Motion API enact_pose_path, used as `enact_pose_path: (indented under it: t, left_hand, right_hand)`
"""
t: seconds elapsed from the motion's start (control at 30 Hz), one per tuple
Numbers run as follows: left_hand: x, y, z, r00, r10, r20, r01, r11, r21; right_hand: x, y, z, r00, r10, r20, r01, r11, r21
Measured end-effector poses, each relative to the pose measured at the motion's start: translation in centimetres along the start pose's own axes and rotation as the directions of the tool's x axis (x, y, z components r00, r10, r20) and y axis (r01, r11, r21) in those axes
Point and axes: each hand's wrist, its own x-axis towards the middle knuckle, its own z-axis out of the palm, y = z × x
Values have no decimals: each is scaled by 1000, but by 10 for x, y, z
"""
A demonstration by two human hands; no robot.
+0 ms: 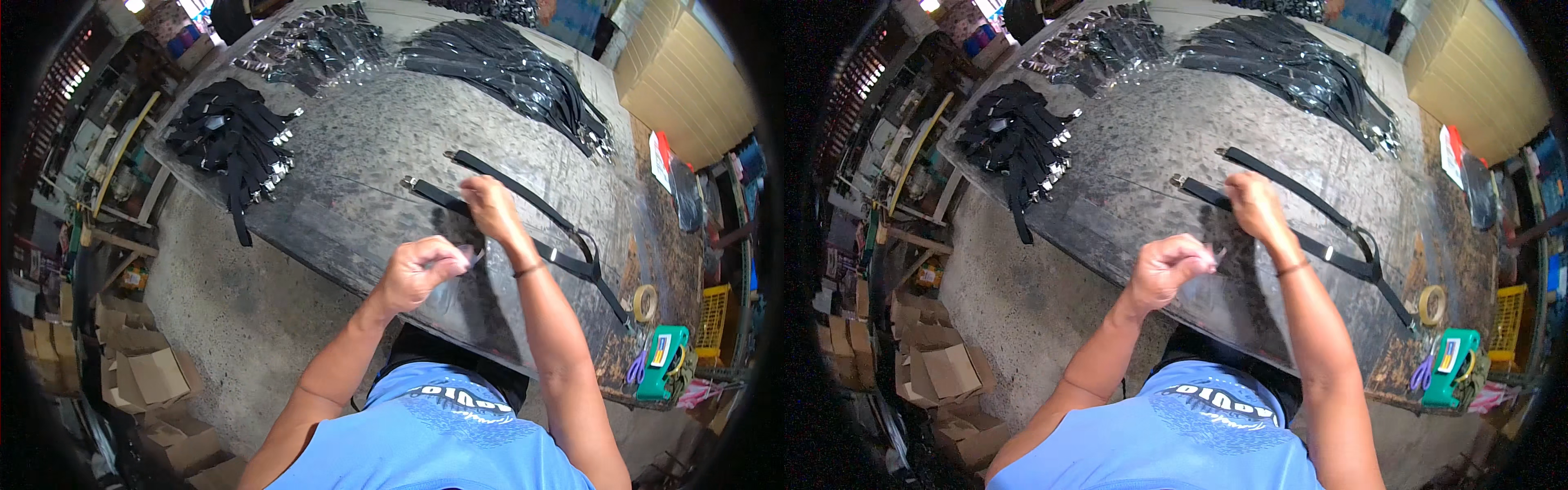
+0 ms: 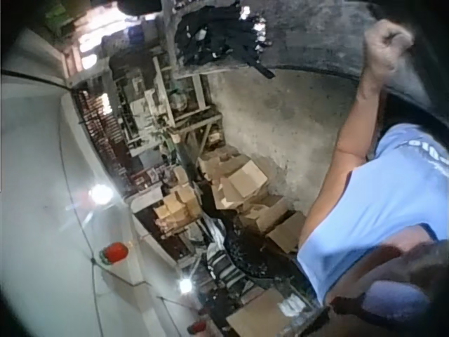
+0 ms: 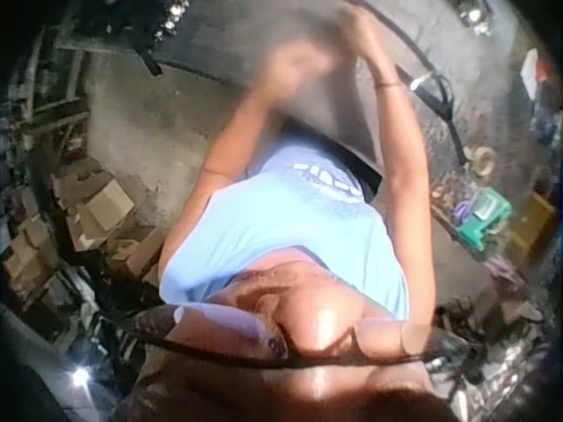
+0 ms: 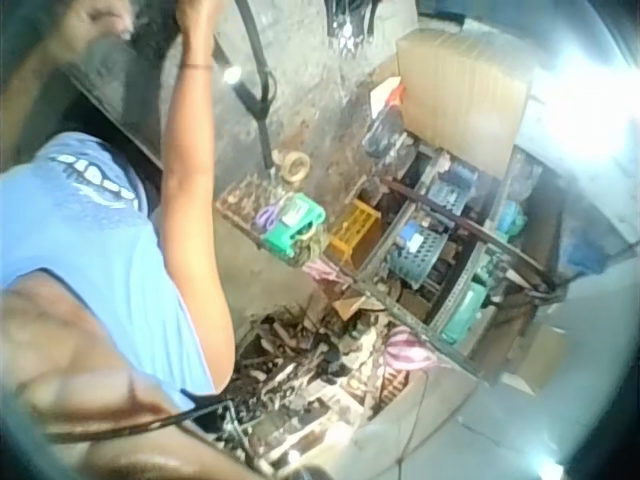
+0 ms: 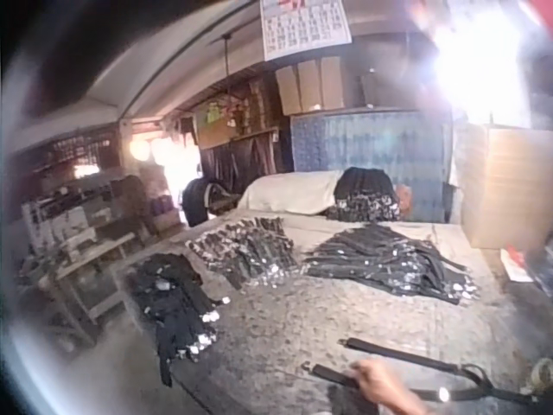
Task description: Preparing black synthetic straps by applying tape to junctions and attaching plastic clasps.
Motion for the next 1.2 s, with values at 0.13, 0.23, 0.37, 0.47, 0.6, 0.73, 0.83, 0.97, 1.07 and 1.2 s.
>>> enact_pose_path:
  t: [0.13,0.23,0.37,0.47,0.6,0.73,0.83,0.97,1.07,1.2]
  left_hand:
    - [-17,22,-25,981,3,-194,-6,1000,-12]
    - [-23,17,-38,968,-32,-248,26,999,-26]
    - [-9,9,-39,944,-183,-274,171,983,-68]
    - [5,8,-35,953,-225,-201,210,973,-97]
    - [25,6,-16,959,-281,-46,276,956,-98]
    - [39,5,6,957,-272,99,280,958,-70]
    - [43,12,25,948,-270,169,285,956,-72]
    - [44,16,44,955,-187,229,145,971,190]
    - [44,27,56,956,-152,250,77,956,283]
    - [43,34,66,953,-99,287,-17,927,375]
  right_hand:
    - [33,-17,77,1000,13,17,-7,945,-327]
    - [35,-24,92,999,15,37,4,883,-469]
    - [31,-38,50,980,154,123,-149,987,-55]
    - [9,-52,-8,994,79,77,-96,964,249]
    - [-44,-70,-98,994,89,65,-109,873,476]
    - [-100,-76,-148,971,228,65,-222,772,595]
    - [-127,-76,-163,993,112,-40,-98,962,256]
    - [-141,-96,-179,997,-60,-54,52,989,-142]
    - [-153,-93,-181,992,-103,-76,84,973,-214]
    - [-159,-90,-180,982,-176,-71,143,932,-333]
